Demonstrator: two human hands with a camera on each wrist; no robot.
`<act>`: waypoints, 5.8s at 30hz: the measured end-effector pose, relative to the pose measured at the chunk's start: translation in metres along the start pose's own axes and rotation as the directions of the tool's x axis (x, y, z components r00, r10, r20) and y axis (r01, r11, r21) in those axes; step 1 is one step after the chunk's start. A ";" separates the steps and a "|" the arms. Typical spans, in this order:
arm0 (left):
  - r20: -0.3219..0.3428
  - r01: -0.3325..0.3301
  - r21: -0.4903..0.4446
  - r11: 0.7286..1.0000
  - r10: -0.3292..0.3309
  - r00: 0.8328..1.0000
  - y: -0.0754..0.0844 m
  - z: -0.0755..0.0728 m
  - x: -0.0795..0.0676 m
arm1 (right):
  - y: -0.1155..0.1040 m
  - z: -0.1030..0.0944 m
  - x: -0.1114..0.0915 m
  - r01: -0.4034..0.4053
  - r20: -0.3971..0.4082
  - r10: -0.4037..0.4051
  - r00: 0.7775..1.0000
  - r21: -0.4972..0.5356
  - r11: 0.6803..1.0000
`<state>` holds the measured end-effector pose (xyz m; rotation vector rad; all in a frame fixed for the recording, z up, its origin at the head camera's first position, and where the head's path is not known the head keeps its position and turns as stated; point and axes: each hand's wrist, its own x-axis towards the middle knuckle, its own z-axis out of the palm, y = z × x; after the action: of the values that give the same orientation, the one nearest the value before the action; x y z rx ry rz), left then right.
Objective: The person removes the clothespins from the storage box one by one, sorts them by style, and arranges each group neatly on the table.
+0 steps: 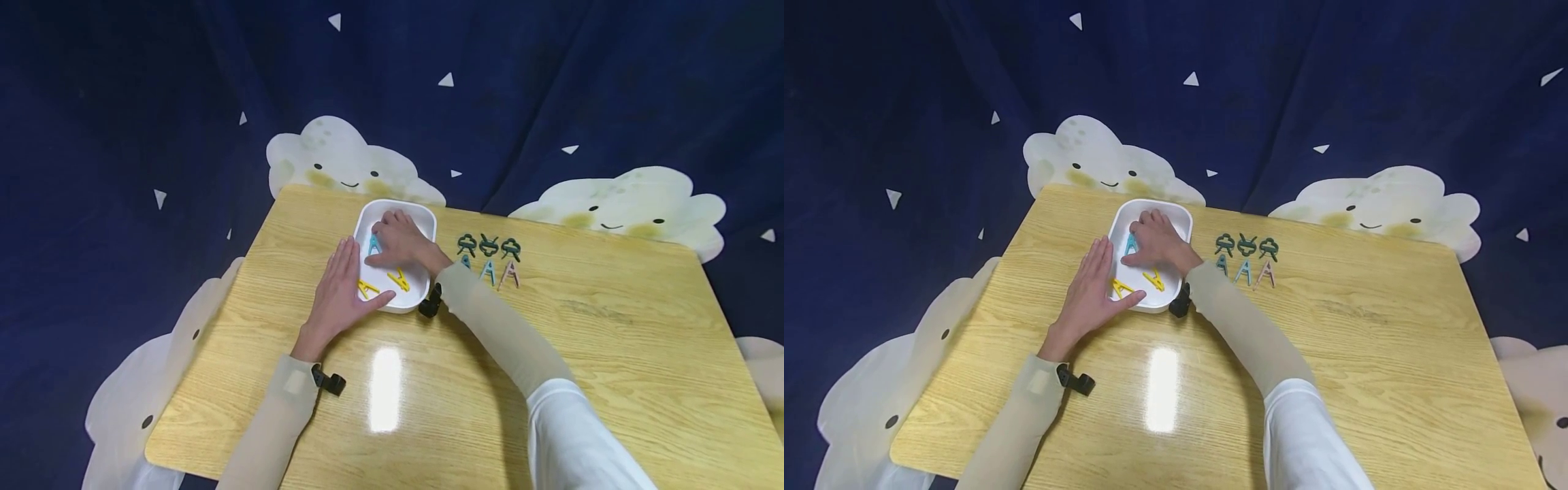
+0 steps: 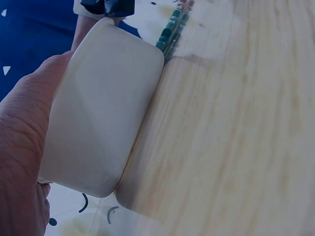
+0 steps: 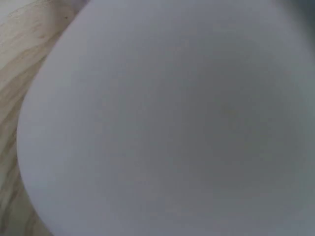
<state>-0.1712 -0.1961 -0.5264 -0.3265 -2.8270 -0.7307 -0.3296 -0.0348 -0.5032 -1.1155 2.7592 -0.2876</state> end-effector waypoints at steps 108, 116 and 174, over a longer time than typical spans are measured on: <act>0.014 0.024 -0.028 0.999 -0.024 1.000 0.000 -0.002 0.001 | -0.021 -0.037 -0.120 -0.030 -0.096 0.023 0.995 -0.075 0.997; 0.008 0.015 -0.015 1.000 -0.015 1.000 -0.002 -0.001 0.001 | -0.033 -0.025 -0.090 -0.041 0.158 0.078 0.984 -0.228 0.973; 0.009 0.002 -0.011 1.000 -0.001 1.000 -0.001 -0.002 0.002 | -0.017 -0.024 -0.101 -0.059 -0.099 0.054 0.994 -0.046 0.997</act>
<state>-0.1730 -0.1977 -0.5252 -0.3303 -2.8328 -0.7469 -0.2513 0.0266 -0.4696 -1.0598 2.8928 -0.2758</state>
